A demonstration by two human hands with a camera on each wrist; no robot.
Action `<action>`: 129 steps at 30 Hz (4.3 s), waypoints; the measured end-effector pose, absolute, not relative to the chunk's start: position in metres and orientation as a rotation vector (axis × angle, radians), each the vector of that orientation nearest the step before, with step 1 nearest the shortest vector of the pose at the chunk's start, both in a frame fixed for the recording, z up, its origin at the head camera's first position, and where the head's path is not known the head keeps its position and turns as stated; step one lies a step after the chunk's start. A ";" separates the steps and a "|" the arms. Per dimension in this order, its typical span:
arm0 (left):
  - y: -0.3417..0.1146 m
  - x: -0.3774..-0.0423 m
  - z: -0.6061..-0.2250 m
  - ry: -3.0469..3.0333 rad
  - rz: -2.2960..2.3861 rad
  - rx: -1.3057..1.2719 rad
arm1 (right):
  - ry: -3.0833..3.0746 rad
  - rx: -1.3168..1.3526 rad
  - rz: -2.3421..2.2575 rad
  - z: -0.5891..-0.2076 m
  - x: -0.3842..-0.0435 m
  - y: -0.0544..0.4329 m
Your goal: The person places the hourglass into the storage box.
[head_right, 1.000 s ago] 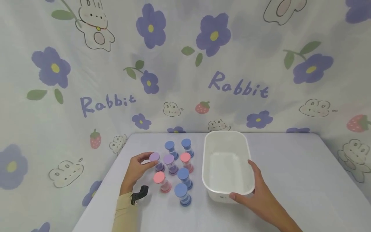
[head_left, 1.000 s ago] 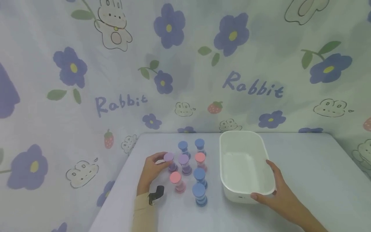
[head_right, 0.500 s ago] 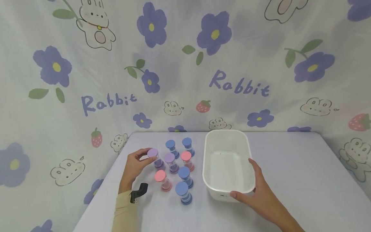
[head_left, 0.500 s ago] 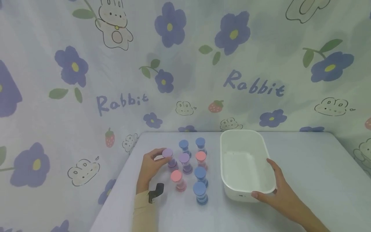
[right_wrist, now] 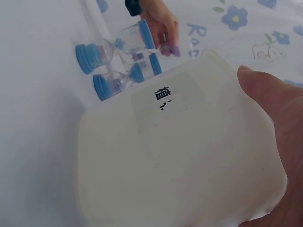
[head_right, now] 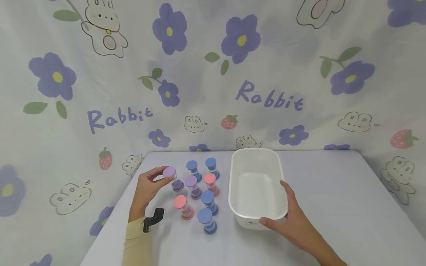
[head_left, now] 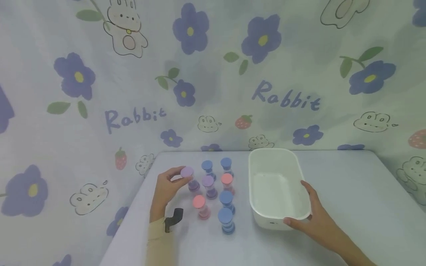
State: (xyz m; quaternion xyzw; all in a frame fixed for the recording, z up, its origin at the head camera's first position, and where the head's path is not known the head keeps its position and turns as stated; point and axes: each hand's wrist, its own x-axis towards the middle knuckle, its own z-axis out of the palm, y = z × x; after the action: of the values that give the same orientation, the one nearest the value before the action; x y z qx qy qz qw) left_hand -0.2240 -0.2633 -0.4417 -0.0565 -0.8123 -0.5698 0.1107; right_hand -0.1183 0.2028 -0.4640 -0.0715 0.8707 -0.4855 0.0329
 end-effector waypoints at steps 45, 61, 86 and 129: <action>-0.166 -0.255 -0.361 -2.386 -1.681 -0.615 | 2.629 -0.187 -1.521 -0.460 -0.120 0.201; -0.129 -0.265 -0.345 -2.485 -1.664 -0.685 | 2.626 -0.173 -1.520 -0.458 -0.120 0.200; -0.067 -0.281 -0.342 -2.588 -1.382 -0.829 | 2.620 -0.191 -1.546 -0.459 -0.119 0.201; -0.032 -0.299 -0.378 -3.019 -1.070 -0.861 | 2.629 -0.237 -1.578 -0.460 -0.119 0.203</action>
State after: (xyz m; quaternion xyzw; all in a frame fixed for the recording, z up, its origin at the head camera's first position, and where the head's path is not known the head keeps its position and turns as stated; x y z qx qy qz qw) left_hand -0.2986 -0.0317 -0.3776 -0.2585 -0.9068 -0.3214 -0.0874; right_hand -0.1186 0.2029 -0.4604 -0.0771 0.8544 -0.5127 0.0332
